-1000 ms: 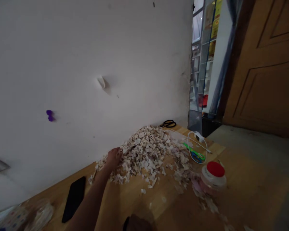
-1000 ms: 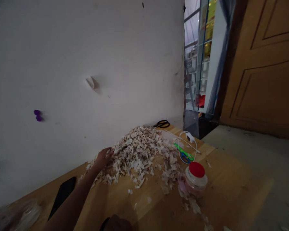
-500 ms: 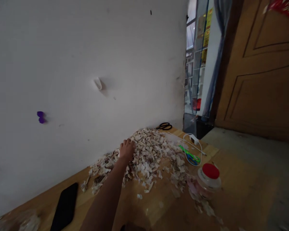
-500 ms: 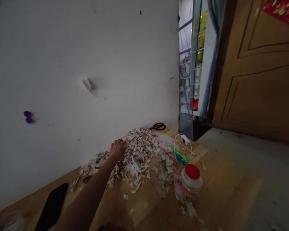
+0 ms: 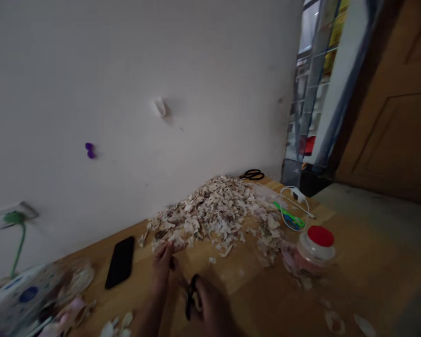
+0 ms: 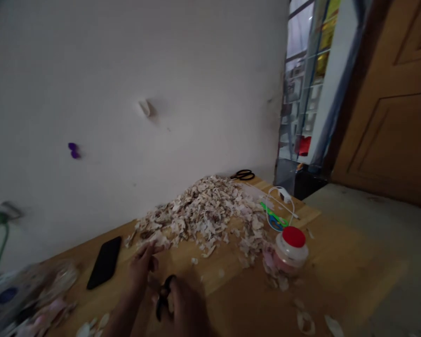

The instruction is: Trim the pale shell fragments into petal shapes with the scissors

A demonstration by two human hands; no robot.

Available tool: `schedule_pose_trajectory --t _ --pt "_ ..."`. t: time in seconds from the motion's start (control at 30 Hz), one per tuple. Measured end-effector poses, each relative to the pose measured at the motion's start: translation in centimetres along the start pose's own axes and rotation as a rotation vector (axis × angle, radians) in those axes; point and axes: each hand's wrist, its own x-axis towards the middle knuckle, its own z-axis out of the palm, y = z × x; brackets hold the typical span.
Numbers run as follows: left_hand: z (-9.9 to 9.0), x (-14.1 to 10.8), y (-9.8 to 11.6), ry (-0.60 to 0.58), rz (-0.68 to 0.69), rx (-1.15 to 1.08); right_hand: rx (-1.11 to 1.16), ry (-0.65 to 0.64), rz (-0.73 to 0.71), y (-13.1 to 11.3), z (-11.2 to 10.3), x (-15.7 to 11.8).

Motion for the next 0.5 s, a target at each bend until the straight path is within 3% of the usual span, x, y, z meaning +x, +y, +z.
schedule_pose_trajectory --t 0.1,0.23,0.37,0.5 --pt "-1.5 -4.1 -1.9 0.010 -0.173 -0.348 0.001 -0.010 0.056 0.5 0.7 -0.2" --pt "-2.1 -4.9 -3.0 0.014 -0.191 -0.700 0.029 0.013 0.162 1.3 1.2 -0.4" --pt "-2.3 -4.0 -4.4 0.099 -0.085 -0.688 0.072 -0.020 0.304 1.1 1.4 0.3" --pt "-2.1 -3.9 -5.2 0.139 -0.059 -0.545 -0.109 -0.105 0.321 0.8 1.5 1.5"
